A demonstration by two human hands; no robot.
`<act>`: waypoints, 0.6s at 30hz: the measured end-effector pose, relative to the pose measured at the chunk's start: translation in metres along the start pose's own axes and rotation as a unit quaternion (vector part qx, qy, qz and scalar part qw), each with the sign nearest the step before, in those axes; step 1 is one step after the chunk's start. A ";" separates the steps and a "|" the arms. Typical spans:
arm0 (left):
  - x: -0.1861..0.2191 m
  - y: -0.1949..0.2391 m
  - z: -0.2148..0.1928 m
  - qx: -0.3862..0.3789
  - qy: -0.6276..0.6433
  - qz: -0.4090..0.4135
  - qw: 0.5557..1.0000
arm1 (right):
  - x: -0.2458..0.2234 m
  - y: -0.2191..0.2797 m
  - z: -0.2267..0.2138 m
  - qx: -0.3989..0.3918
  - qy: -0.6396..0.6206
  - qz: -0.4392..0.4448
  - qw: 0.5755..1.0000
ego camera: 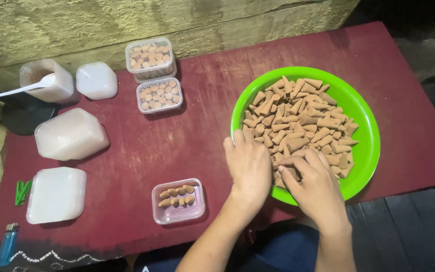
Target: A person is seen picking up incense cones from a large green bowl and placing them into small, clear plastic containers on a red table.
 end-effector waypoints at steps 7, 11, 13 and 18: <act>-0.021 0.012 -0.050 0.158 0.180 0.053 0.969 | -0.007 0.003 -0.013 0.009 -0.089 -0.024 0.996; -0.040 0.025 -0.062 0.030 0.452 0.047 0.890 | -0.017 0.011 -0.026 0.040 -0.121 -0.037 0.991; -0.048 0.037 -0.064 0.018 0.531 0.042 0.846 | -0.028 0.017 -0.031 0.044 -0.131 -0.052 0.989; -0.073 0.064 -0.092 0.103 0.628 0.044 0.770 | -0.049 0.026 -0.022 0.003 -0.268 -0.030 0.963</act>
Point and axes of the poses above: each hand's wrist, its own y-axis away from the middle knuckle, its own z-axis out of the palm, x = y × z, the point moved 10 cm from there along -y, towards the middle knuckle, and after that the axes turned 2 degrees about y, right-handed, at the moved point
